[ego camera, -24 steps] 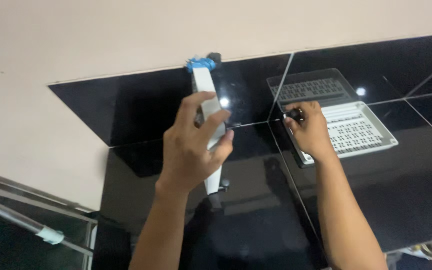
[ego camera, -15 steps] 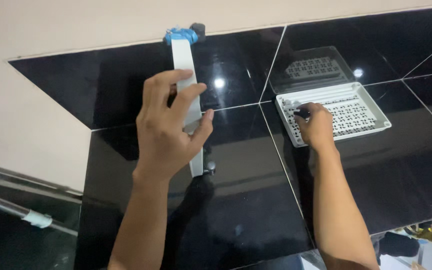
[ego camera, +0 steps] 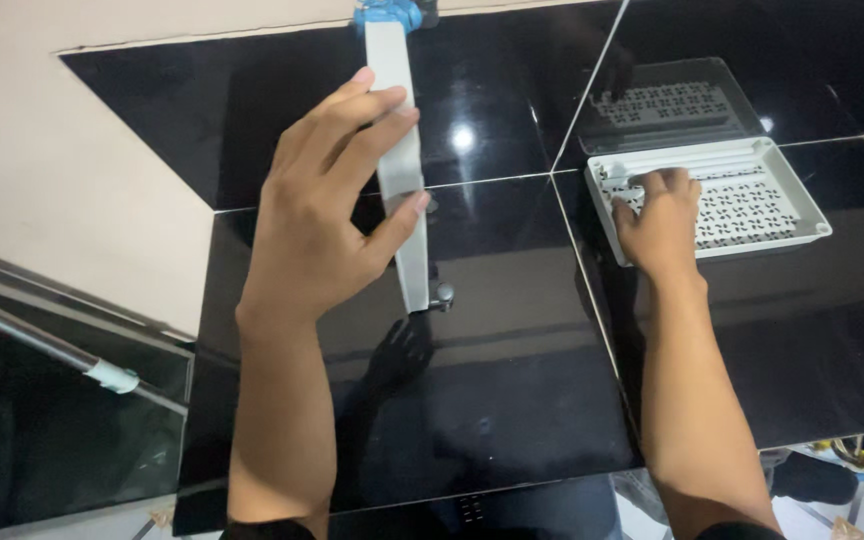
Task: The person takes apart a small white plastic two-tier shelf on a black tiled counter, pulling the perforated trays off the leg posts and removing the black plastic connector clips, then reassembles the shelf by fitting the trays back onto the posts and pressing the clips into place.
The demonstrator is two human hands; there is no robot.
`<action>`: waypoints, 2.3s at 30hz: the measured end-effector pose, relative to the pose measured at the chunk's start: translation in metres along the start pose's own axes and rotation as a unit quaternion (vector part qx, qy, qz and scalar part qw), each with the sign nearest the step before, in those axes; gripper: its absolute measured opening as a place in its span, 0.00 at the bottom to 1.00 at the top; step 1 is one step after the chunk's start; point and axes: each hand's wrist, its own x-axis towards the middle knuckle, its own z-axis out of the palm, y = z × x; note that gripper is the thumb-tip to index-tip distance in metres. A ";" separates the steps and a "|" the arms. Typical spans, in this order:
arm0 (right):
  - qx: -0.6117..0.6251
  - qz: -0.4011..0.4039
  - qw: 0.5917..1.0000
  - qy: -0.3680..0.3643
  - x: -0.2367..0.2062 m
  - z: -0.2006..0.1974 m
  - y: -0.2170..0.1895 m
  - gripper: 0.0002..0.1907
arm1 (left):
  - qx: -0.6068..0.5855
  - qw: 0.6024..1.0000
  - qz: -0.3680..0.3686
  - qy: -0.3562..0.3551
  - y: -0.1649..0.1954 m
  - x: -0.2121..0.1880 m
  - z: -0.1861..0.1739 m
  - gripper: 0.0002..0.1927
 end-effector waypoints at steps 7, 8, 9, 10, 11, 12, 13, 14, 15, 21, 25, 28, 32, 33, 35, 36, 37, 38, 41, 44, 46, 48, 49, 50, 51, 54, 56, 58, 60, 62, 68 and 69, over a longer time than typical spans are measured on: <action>0.377 0.004 0.926 0.021 0.013 -0.024 -0.090 0.08 | -0.020 1.000 -0.004 -0.021 0.010 0.000 -0.008 0.32; 0.491 0.030 0.871 -0.003 0.015 -0.026 -0.108 0.09 | -0.030 0.999 -0.010 -0.023 0.011 0.000 -0.009 0.32; 0.541 0.003 0.841 -0.017 0.017 -0.029 -0.126 0.10 | -0.031 0.999 -0.014 -0.022 0.012 0.000 -0.009 0.32; 0.589 -0.024 0.807 -0.031 0.021 -0.035 -0.142 0.11 | -0.032 0.999 -0.018 -0.020 0.012 0.001 -0.009 0.32; 0.634 -0.050 0.770 -0.046 0.024 -0.041 -0.155 0.12 | -0.033 0.999 -0.021 -0.019 0.011 0.000 -0.009 0.32; 0.661 -0.065 0.744 -0.079 0.030 -0.051 -0.164 0.12 | -0.036 0.999 -0.021 -0.017 0.011 0.001 -0.008 0.32; 0.686 -0.080 0.714 -0.112 0.037 -0.060 -0.172 0.13 | -0.038 0.999 -0.020 -0.016 0.011 0.001 -0.008 0.32; 0.710 -0.095 0.683 -0.144 0.044 -0.068 -0.180 0.14 | -0.040 0.999 -0.018 -0.016 0.010 0.001 -0.007 0.32; 0.671 -0.125 0.711 -0.169 0.054 -0.077 -0.185 0.14 | -0.034 0.999 -0.019 -0.009 0.009 0.002 -0.006 0.32; 0.546 -0.142 0.798 -0.212 0.085 -0.095 -0.219 0.16 | -0.052 0.998 -0.031 0.023 0.010 0.006 -0.001 0.29; 0.575 -0.188 0.781 -0.155 0.089 -0.088 -0.239 0.17 | -0.030 0.997 -0.052 0.046 0.006 0.008 0.008 0.30; 0.577 -0.164 0.790 -0.128 0.085 -0.084 -0.247 0.17 | -0.071 0.994 -0.077 0.038 0.003 0.006 0.016 0.35; 0.502 -0.171 0.845 -0.066 0.077 -0.082 -0.251 0.16 | -0.137 0.982 -0.128 0.018 -0.003 0.005 0.025 0.37; 0.507 -0.166 0.843 -0.065 0.075 -0.080 -0.253 0.16 | -0.153 0.977 -0.149 0.011 -0.004 0.003 0.026 0.37; 0.515 -0.160 0.840 -0.058 0.074 -0.075 -0.255 0.16 | -0.182 0.965 -0.187 -0.002 -0.006 -0.001 0.026 0.36; 0.533 -0.150 0.830 -0.061 0.073 -0.074 -0.257 0.16 | -0.184 0.968 -0.173 0.002 -0.008 -0.002 0.026 0.36; 0.550 -0.142 0.820 -0.064 0.072 -0.073 -0.258 0.16 | -0.185 0.970 -0.159 0.007 -0.011 -0.003 0.026 0.37; 0.569 -0.136 0.808 -0.067 0.072 -0.072 -0.260 0.16 | -0.184 0.972 -0.146 0.013 -0.012 -0.004 0.026 0.37; 0.599 -0.116 0.788 -0.078 0.072 -0.071 -0.265 0.18 | -0.175 0.978 -0.114 0.024 -0.015 -0.005 0.025 0.39; 0.737 -0.120 0.657 -0.100 0.072 -0.071 -0.270 0.22 | -0.198 0.962 -0.186 0.008 -0.019 -0.008 0.017 0.46; 0.723 -0.120 0.671 -0.113 0.071 -0.069 -0.273 0.20 | -0.231 0.956 -0.177 0.020 -0.026 -0.011 0.009 0.45; 0.719 -0.119 0.674 -0.121 0.071 -0.065 -0.276 0.20 | -0.240 0.955 -0.173 0.029 -0.029 -0.013 0.006 0.46; 0.722 -0.119 0.671 -0.121 0.071 -0.062 -0.276 0.21 | -0.232 0.956 -0.174 0.032 -0.030 -0.014 0.005 0.47; 0.724 -0.116 0.669 -0.121 0.071 -0.060 -0.276 0.21 | -0.226 0.958 -0.175 0.033 -0.031 -0.014 0.004 0.48; 0.708 -0.108 0.686 -0.127 0.071 -0.059 -0.273 0.22 | -0.225 0.960 -0.161 0.037 -0.032 -0.015 0.004 0.46; 0.657 -0.111 0.735 -0.126 0.073 -0.056 -0.263 0.23 | -0.202 0.969 -0.137 0.045 -0.038 -0.015 0.002 0.39; 0.626 -0.150 0.758 -0.107 0.076 -0.054 -0.254 0.24 | -0.156 0.976 -0.146 0.044 -0.041 -0.017 0.001 0.36; 0.600 -0.126 0.785 -0.091 0.079 -0.056 -0.242 0.22 | -0.164 0.968 -0.188 0.024 -0.046 -0.019 -0.002 0.36; 0.610 -0.114 0.781 -0.074 0.082 -0.056 -0.232 0.22 | -0.169 0.958 -0.230 0.002 -0.052 -0.021 -0.003 0.37; 0.639 -0.112 0.759 -0.055 0.085 -0.055 -0.224 0.23 | -0.173 0.947 -0.270 -0.020 -0.058 -0.023 -0.002 0.37; 0.614 -0.087 0.784 -0.012 0.090 -0.055 -0.204 0.23 | -0.158 0.958 -0.228 0.072 -0.071 -0.029 0.009 0.31; 0.602 -0.080 0.794 -0.010 0.090 -0.055 -0.202 0.22 | -0.135 0.959 -0.239 0.074 -0.073 -0.030 0.010 0.33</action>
